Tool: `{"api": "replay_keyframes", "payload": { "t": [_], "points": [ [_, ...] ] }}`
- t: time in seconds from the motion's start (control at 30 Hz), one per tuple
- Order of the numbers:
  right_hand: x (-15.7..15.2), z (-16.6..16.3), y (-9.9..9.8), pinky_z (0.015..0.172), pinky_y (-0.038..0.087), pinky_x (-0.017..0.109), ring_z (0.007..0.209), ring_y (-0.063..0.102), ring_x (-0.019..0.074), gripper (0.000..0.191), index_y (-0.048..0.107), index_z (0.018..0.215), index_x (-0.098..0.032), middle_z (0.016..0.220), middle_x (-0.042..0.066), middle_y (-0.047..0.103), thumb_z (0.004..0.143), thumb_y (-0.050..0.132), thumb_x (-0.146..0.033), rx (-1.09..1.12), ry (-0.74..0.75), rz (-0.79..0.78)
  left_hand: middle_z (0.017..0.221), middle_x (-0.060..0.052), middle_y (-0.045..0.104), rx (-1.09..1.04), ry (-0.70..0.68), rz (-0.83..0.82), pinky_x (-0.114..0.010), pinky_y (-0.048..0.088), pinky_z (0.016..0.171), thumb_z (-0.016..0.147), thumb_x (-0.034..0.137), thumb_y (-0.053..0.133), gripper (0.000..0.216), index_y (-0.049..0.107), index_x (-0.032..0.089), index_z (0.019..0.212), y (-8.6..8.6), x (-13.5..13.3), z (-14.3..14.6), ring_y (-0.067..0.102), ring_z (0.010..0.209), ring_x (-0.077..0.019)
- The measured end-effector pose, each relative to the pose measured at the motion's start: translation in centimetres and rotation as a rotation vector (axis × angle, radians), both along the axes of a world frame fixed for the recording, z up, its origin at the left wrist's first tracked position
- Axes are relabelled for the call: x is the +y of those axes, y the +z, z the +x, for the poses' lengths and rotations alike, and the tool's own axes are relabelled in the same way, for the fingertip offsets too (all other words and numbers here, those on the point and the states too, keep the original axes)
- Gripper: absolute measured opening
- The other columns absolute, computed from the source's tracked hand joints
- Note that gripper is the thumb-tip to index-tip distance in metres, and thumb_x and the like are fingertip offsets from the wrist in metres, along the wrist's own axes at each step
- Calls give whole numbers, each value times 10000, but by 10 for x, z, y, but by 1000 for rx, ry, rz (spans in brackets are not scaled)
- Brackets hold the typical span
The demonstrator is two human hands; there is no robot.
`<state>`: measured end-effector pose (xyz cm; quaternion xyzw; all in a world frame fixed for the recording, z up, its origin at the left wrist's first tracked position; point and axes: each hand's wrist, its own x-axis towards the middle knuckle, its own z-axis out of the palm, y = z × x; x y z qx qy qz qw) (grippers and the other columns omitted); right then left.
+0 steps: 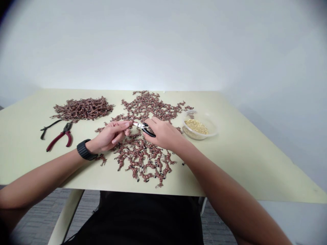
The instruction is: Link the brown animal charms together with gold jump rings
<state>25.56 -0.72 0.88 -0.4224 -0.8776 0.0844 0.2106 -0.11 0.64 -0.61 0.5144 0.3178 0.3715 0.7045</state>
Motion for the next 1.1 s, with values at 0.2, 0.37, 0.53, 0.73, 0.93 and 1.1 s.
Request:
{"api": "replay_keyframes", "payload": {
  "t": [0.2,0.37,0.53,0.73,0.93,1.1],
  "points": [
    [-1,0,2,662,391,321,754,563,193,321,618,1147,-184,946,82,661,969,536,-438,74,3,-85,809,-23,738,58,2,87,-168,290,397,952,332,674,249,731,164,1126,-6,3,-3,379,356,6],
    [2,5,9,626,383,283,689,524,146,319,638,1058,-196,846,29,618,977,541,-489,234,46,-395,862,-69,759,189,10,338,-181,346,380,955,346,661,454,632,198,1383,-10,3,-6,422,375,-29],
    [6,10,10,420,195,205,511,222,76,359,614,1062,-194,663,-66,300,993,527,-535,512,185,-1022,875,-64,764,191,60,553,-171,382,390,963,244,626,387,673,229,1347,-10,0,-5,407,391,-24],
    [10,10,5,361,101,157,548,108,73,327,602,1003,-144,705,-67,204,979,571,-469,767,341,-1514,889,-51,784,289,183,981,-208,529,553,882,50,572,449,755,269,1228,-8,-1,-8,625,591,-97],
    [6,4,1,401,181,209,528,197,81,345,609,982,-177,684,-52,291,980,538,-514,714,157,-1056,903,-53,761,243,186,525,-181,403,388,967,278,616,447,616,234,1411,-7,0,-4,444,387,-33],
    [-1,-6,-3,545,311,275,591,414,123,290,625,1048,-203,710,-10,502,961,574,-475,370,-27,-285,913,-56,747,48,97,177,-175,321,363,924,372,700,452,657,184,1332,-6,1,-1,442,372,-17]
  ]
}}
